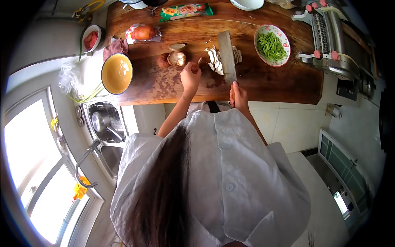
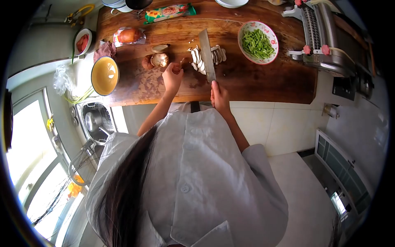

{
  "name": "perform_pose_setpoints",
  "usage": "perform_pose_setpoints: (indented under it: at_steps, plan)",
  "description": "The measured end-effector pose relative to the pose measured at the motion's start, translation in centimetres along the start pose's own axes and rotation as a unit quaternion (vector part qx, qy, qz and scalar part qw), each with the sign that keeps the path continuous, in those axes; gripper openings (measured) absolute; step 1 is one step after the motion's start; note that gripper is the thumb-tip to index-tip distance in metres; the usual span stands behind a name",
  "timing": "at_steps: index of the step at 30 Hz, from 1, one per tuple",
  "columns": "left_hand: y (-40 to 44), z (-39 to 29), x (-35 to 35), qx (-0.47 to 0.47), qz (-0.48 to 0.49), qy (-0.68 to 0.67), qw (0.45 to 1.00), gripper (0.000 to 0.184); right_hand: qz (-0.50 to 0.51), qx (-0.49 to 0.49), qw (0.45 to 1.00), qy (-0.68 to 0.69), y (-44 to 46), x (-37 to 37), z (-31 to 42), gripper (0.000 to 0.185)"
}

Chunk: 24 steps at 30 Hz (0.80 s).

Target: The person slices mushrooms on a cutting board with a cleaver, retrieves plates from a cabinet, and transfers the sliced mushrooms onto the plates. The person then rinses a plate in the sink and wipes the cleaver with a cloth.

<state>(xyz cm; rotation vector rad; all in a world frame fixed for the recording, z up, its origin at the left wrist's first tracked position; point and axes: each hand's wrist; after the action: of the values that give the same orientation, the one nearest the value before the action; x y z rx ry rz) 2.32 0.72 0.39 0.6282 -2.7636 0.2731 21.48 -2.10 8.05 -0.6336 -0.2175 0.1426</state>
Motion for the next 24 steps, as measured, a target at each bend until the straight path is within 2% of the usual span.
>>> perform_pose_setpoints:
  at_steps: [3, 5, 9, 12, 16, 18, 20, 21, 22, 23, 24]
  plan:
    - [-1.0, -0.5, 0.8, -0.033, 0.015, 0.076, 0.996, 0.021, 0.014, -0.017, 1.0, -0.006, 0.1, -0.2, -0.3, 0.047]
    - [-1.4, -0.2, 1.0, -0.058, 0.058, 0.138, 0.987, 0.024, 0.018, -0.03, 0.999, -0.016, 0.1, -0.4, -0.2, 0.048]
    - [-1.4, -0.4, 0.2, 0.008, 0.074, 0.06, 0.995, 0.025, 0.013, -0.032, 0.999, -0.023, 0.2, -0.6, -0.3, 0.048]
    - [-0.4, -0.9, -1.7, -0.05, 0.062, 0.033, 0.996, 0.026, 0.013, -0.015, 0.999, -0.033, 0.0, -0.5, -0.4, 0.048]
    - [1.2, -0.9, -5.3, -0.128, 0.109, -0.02, 0.986, 0.022, 0.007, -0.04, 0.999, -0.011, -0.1, -0.3, 0.1, 0.046]
    - [1.2, -2.3, -5.4, -0.128, 0.133, 0.003, 0.983, 0.017, -0.01, -0.037, 0.999, -0.001, -0.3, -0.2, 0.9, 0.045]
    - [1.6, -4.1, -5.0, -0.159, 0.093, 0.108, 0.977, 0.016, -0.003, -0.024, 1.0, -0.001, -0.2, 0.2, 1.0, 0.044]
    - [3.0, -2.7, -4.1, -0.253, 0.066, 0.114, 0.958, 0.021, -0.005, -0.02, 1.0, 0.008, -0.2, 0.3, 1.1, 0.044]
    - [3.8, -4.3, -2.0, -0.257, 0.046, 0.226, 0.939, 0.024, -0.009, -0.015, 1.0, 0.018, -0.1, 0.3, 1.2, 0.044]
    - [4.7, -4.6, -0.3, -0.257, 0.024, 0.257, 0.931, 0.03, -0.009, -0.014, 1.0, 0.018, 0.0, 0.4, 1.5, 0.044]
    - [5.4, -5.5, 1.6, -0.234, 0.01, 0.348, 0.908, 0.033, -0.005, -0.006, 1.0, 0.017, -0.1, 0.5, 1.8, 0.045]
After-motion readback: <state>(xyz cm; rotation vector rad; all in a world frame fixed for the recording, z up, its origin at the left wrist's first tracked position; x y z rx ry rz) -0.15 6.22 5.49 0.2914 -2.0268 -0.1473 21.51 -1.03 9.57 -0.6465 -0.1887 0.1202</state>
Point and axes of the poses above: each hand's wrist, its own y-axis towards the middle knuckle, its own x-axis out of the back of the hand, z = x × y, and after that the axes turned 14 degrees about -y, right-handed
